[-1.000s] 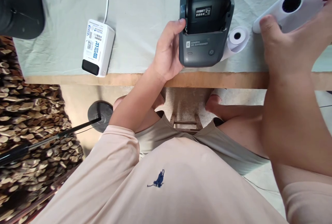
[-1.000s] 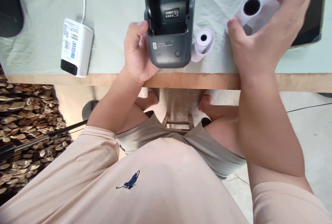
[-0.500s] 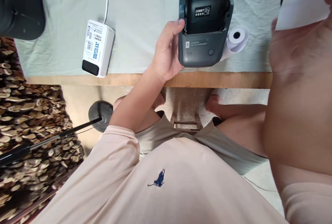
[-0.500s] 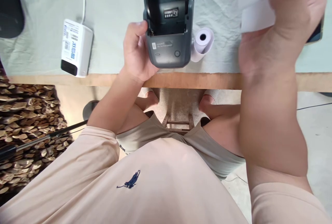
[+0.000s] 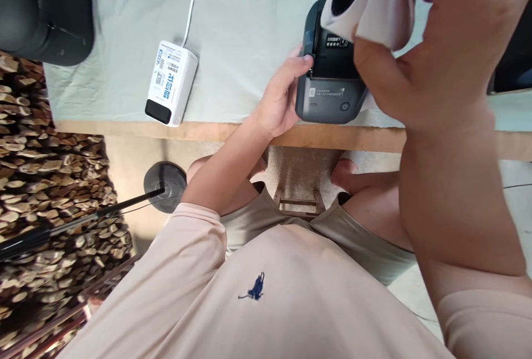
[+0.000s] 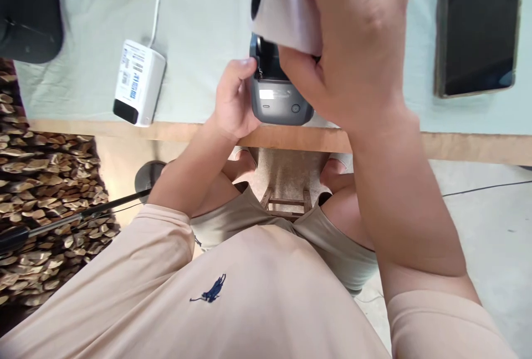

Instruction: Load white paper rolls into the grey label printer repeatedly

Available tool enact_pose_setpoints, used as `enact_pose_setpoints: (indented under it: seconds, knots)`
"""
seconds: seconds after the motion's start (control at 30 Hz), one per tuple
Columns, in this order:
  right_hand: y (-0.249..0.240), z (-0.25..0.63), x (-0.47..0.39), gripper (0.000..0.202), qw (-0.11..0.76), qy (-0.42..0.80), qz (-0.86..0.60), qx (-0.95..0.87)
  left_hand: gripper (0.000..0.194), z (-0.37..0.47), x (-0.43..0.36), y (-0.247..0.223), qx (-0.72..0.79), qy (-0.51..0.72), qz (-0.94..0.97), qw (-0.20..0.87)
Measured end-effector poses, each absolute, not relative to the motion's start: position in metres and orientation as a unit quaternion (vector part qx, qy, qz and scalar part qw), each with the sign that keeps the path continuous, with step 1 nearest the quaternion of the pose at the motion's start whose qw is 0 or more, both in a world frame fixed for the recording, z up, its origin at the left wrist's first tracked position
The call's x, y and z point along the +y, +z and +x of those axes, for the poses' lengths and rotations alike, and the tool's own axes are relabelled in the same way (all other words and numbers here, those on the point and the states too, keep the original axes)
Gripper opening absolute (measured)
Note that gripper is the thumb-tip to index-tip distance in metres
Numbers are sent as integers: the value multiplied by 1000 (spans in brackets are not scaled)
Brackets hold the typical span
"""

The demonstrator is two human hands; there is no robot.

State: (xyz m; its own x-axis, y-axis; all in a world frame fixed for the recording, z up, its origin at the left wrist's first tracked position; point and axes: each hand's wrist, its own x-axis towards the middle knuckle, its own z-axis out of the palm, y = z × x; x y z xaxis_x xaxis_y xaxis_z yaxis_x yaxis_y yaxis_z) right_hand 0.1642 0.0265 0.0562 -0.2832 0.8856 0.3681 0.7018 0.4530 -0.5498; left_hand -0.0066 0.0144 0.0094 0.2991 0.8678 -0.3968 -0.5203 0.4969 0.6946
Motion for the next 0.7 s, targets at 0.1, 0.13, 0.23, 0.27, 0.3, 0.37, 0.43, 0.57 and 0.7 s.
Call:
enact_pose_setpoints:
  seconds: [0.1,0.13,0.23,0.27,0.3,0.37,0.43,0.57,0.7]
  knots:
    - [67,157,21,40,236,70,-513,-822,11,-8,12,11,322,467,222,793]
    - [68,155,20,38,209,69,-539,-813,8,-8,12,11,312,467,226,796]
    - [68,151,24,34,142,97,-586,-792,6,-8,11,11,298,465,240,798]
    - [67,151,26,33,134,109,-590,-788,7,-8,11,10,297,468,242,796]
    - [65,151,28,31,131,119,-589,-788,7,-7,11,9,295,472,244,795]
    - [62,153,30,29,140,128,-580,-792,10,-6,11,8,293,476,243,793]
    - [60,156,29,25,155,129,-575,-793,11,-6,12,8,300,473,239,793]
    - [57,157,24,45,190,116,-546,-808,21,-8,13,10,324,453,238,796]
    - [54,158,22,48,200,112,-517,-825,12,-11,13,11,330,443,252,795]
